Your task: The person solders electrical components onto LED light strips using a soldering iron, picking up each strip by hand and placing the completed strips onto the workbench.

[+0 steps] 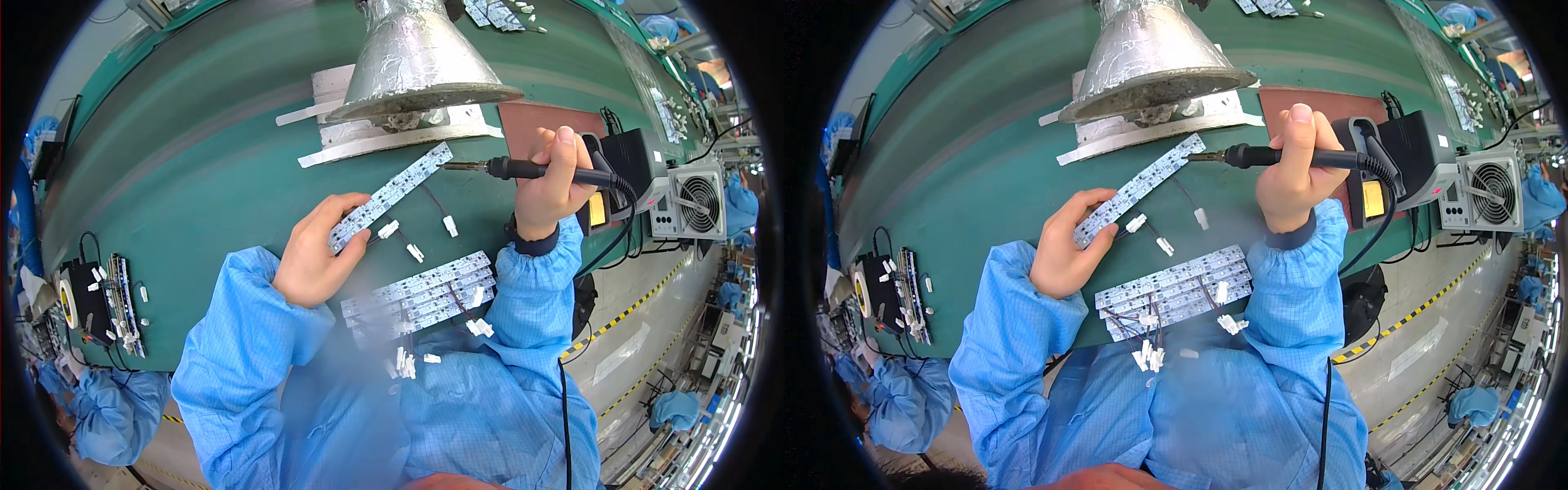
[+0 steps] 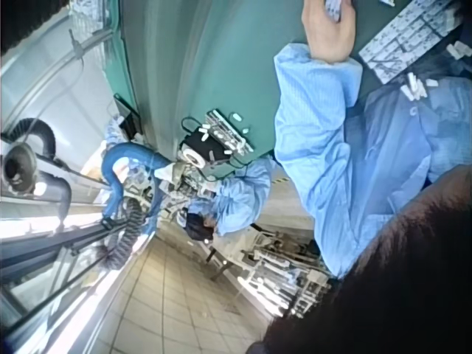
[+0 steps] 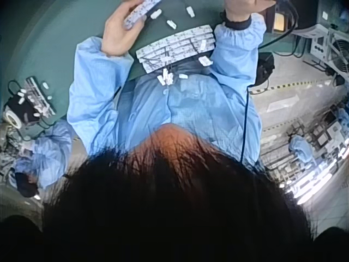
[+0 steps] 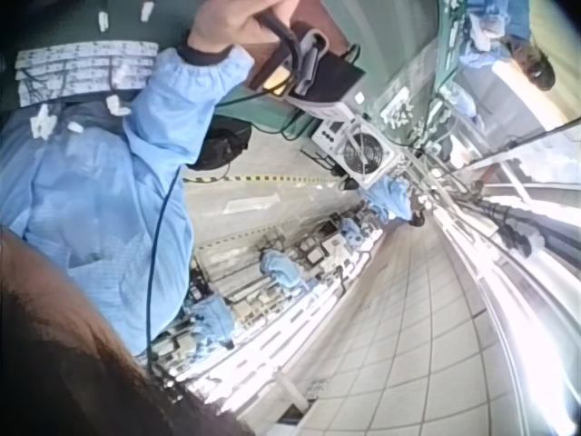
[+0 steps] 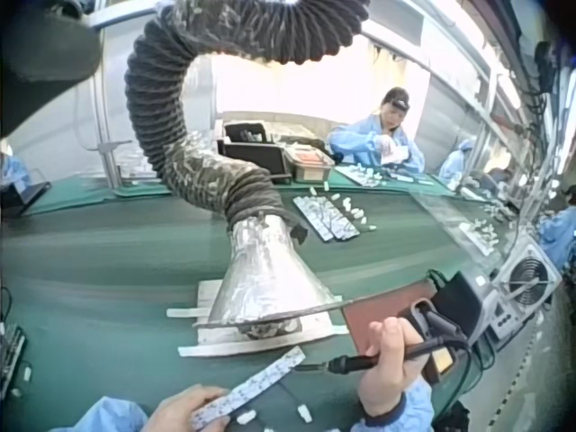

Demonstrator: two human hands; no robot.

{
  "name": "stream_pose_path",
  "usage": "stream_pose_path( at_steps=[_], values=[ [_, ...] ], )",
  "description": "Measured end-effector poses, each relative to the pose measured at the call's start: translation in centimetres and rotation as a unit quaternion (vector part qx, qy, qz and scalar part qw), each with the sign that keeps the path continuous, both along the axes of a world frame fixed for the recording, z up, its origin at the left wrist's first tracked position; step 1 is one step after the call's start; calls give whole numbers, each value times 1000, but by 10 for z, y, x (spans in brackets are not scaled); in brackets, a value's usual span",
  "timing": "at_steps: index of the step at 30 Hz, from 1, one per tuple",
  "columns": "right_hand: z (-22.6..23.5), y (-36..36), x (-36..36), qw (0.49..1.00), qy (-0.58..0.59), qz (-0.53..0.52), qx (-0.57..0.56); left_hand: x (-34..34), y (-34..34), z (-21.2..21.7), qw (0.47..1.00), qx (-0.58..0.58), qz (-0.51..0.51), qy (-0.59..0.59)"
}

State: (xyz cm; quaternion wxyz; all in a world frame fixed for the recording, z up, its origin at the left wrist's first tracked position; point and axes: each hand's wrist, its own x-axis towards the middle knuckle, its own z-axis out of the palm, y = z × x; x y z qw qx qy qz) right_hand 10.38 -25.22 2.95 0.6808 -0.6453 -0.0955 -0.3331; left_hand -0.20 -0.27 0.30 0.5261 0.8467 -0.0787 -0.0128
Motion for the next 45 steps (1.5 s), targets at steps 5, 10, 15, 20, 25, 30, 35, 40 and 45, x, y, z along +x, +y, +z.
stream_pose_path(
  at_steps=[5,10,15,20,25,30,35,40,45],
  values=[
    [-2,-1,0,1000,6,-1,-5,0,0,1,1000,12,-4,0],
    [-3,1,5,1000,-23,-6,-5,-1,0,1,1000,12,-6,1],
    [-1,3,4,1000,-22,-4,3,-1,0,0,1000,11,-10,-2],
    [2,4,3,1000,-15,-5,-2,-1,0,-2,1000,5,-16,-5],
    [-1,2,4,1000,-15,0,0,-1,0,-1,1000,9,-21,-11],
    [-3,1,5,1000,-18,2,5,-1,0,0,1000,11,-22,-12],
    [-2,3,6,1000,-26,5,11,-1,0,-1,1000,13,-22,-10],
    [-3,2,7,999,-27,11,14,-1,0,1,999,14,-28,-10],
    [-4,2,7,999,-32,25,14,-2,0,0,999,13,-31,-12]
  ],
)
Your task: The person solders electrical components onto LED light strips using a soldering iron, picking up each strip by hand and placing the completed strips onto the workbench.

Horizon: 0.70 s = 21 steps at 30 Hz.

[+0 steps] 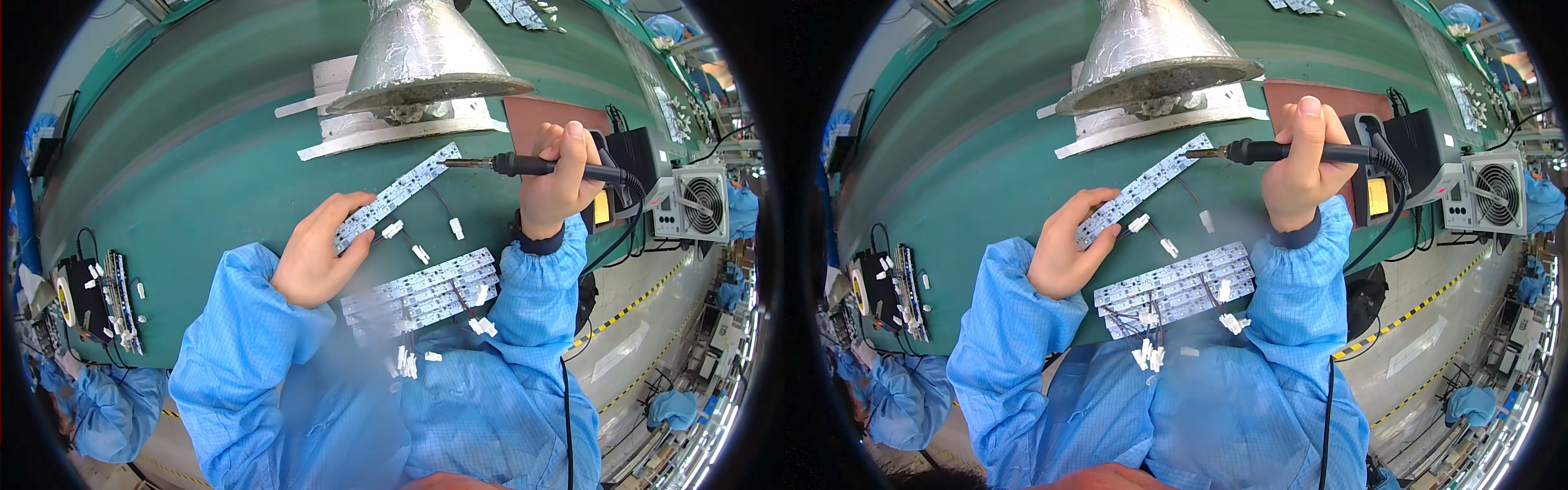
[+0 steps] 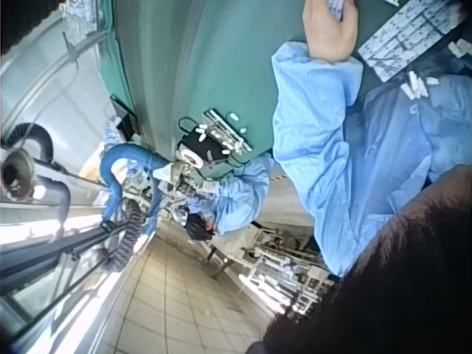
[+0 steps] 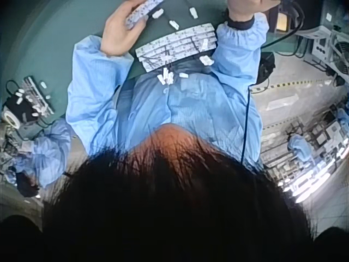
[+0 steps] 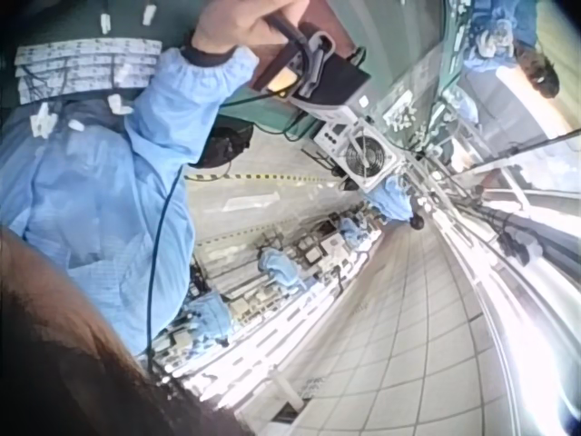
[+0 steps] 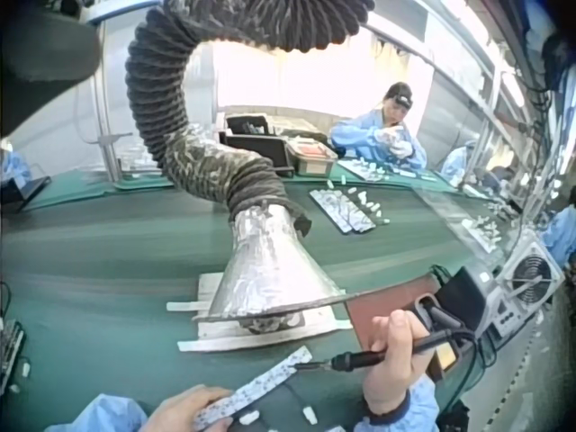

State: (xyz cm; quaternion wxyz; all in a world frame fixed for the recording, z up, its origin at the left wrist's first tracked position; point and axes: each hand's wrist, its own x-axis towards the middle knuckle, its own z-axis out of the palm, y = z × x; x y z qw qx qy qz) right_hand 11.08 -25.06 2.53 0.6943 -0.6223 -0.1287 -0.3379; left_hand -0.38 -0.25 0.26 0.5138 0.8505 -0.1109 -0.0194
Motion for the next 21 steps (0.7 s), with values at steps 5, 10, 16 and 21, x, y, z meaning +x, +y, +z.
stream_pose_path(
  at_steps=[5,10,16,21],
  values=[
    [-1,-1,0,1000,0,14,2,0,-1,0,1000,9,-3,-19],
    [0,1,1,1000,-1,4,0,0,0,1,1000,16,-6,-4],
    [0,1,0,1000,4,5,-2,-1,0,2,1000,17,-8,9],
    [-1,0,1,1000,1,17,3,-1,-1,2,1000,14,-7,5]
  ],
)
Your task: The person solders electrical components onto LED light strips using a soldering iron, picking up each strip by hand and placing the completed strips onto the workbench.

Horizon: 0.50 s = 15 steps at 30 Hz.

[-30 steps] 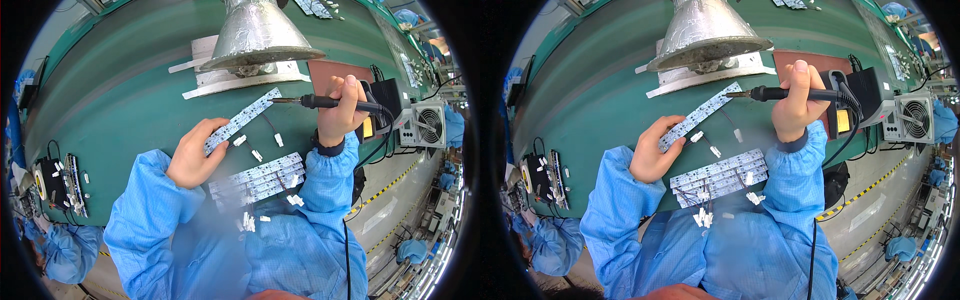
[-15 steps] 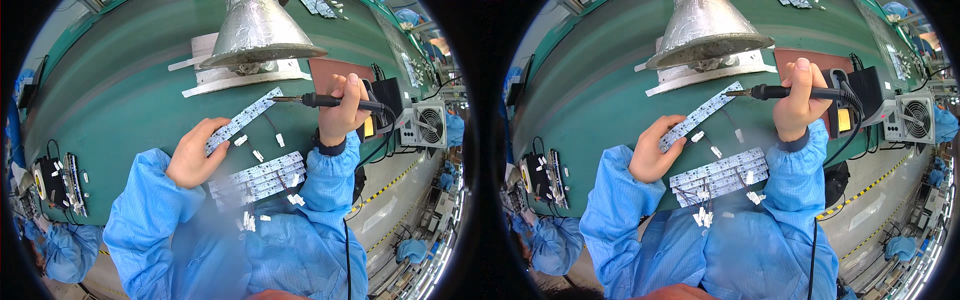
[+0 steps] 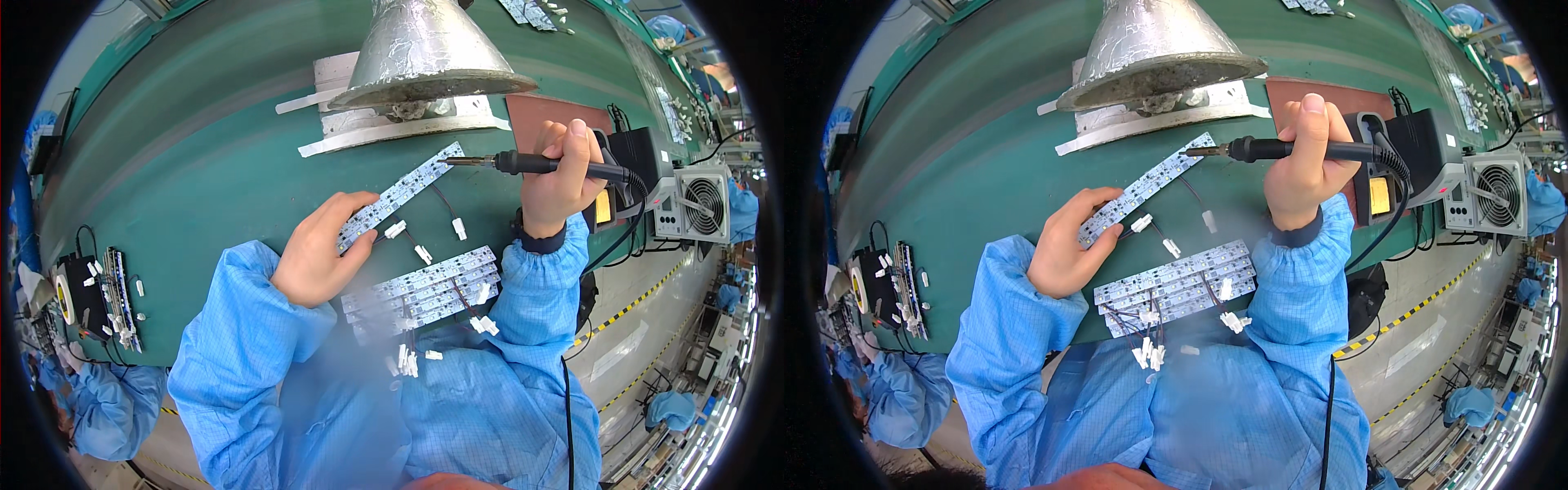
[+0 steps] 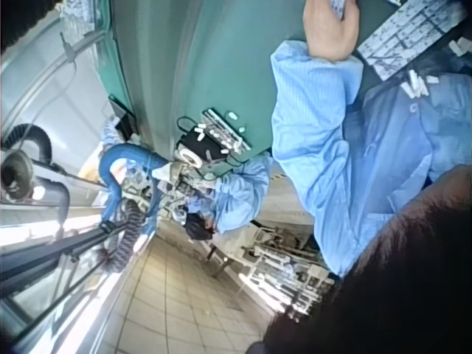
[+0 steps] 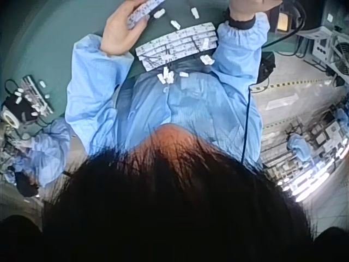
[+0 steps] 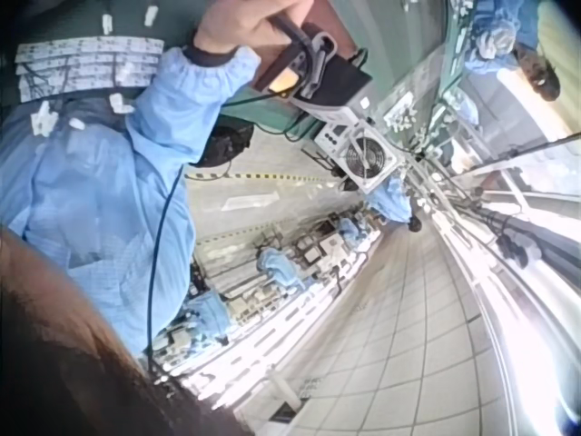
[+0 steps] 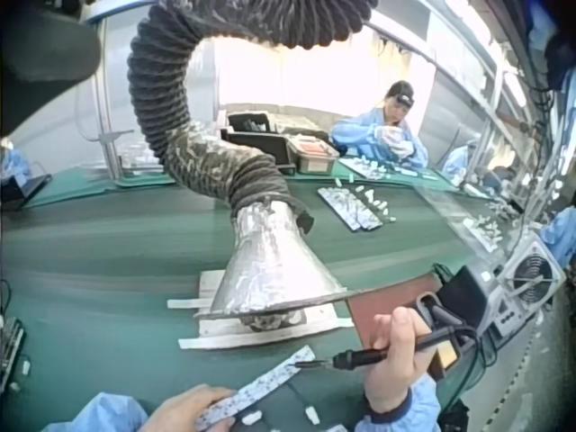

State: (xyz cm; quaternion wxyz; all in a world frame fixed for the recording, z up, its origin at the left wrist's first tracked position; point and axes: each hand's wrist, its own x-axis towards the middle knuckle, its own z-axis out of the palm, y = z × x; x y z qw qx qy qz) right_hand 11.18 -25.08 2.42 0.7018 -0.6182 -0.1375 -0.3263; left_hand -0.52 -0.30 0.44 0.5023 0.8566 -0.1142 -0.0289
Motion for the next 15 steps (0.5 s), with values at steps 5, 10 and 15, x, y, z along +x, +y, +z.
stream_pose_path(
  at_steps=[5,10,15],
  values=[
    [-1,-1,1,1000,-9,0,-3,0,0,1,1000,6,-1,0],
    [0,-1,1,1000,-5,-2,0,1,0,1,1000,5,-2,4],
    [-1,0,0,1000,-3,-8,-6,1,0,2,1000,7,-1,4]
  ],
)
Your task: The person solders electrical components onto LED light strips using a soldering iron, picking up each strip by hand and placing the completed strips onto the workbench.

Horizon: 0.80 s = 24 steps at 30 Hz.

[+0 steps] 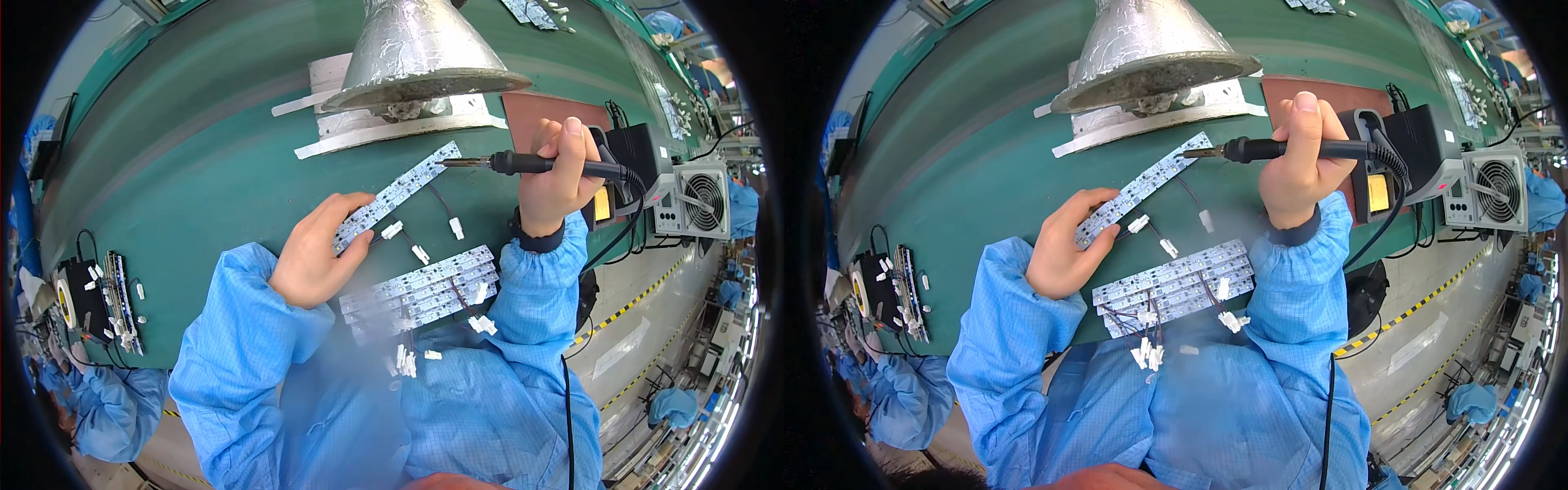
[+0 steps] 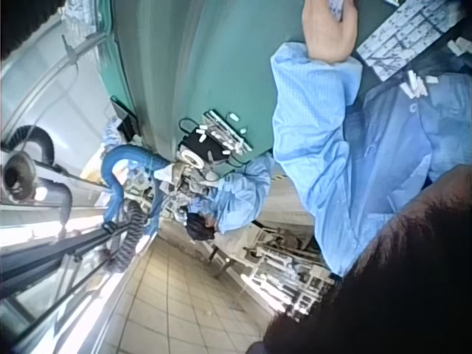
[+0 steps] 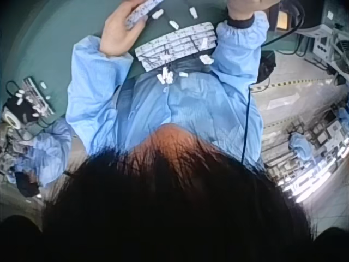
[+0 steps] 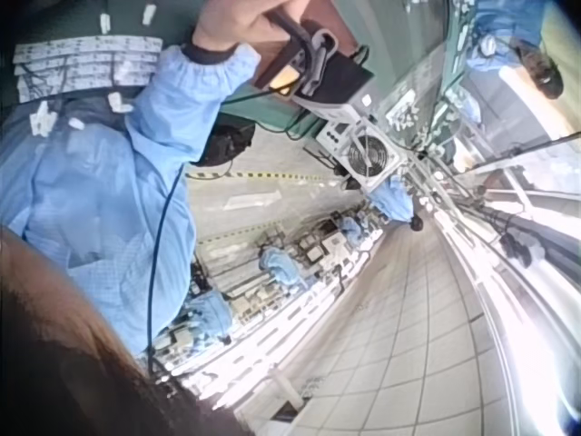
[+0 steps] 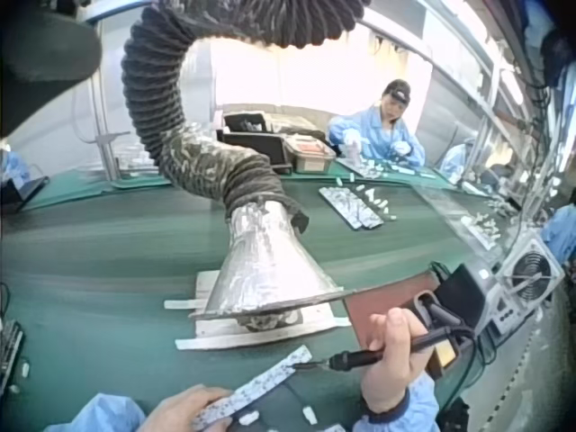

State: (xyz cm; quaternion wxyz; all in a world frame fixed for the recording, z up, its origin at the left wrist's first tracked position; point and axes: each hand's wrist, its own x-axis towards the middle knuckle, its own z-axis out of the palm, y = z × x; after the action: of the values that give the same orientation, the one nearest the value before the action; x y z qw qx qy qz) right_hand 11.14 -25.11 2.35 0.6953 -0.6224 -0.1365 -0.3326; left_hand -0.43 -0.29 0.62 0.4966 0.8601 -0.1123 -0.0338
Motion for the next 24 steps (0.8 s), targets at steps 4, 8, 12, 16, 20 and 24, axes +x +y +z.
stream_pose_path(
  at_steps=[4,8,12,16,20,24],
  values=[
    [1,0,-4,999,-3,-16,-32,0,0,-1,1000,-6,3,3],
    [5,-1,-4,997,13,-71,-25,-1,1,-1,1000,-7,12,-2],
    [6,-9,-2,993,0,-109,-49,-1,0,-1,1000,-11,11,-2],
    [0,-12,0,994,15,-70,-86,0,-1,0,1000,-3,14,-2],
    [0,-10,-1,992,34,-59,-109,-1,-1,1,1000,-6,20,7],
    [1,-9,-2,991,40,-55,-113,-1,-1,0,1000,-2,19,-5]
  ],
)
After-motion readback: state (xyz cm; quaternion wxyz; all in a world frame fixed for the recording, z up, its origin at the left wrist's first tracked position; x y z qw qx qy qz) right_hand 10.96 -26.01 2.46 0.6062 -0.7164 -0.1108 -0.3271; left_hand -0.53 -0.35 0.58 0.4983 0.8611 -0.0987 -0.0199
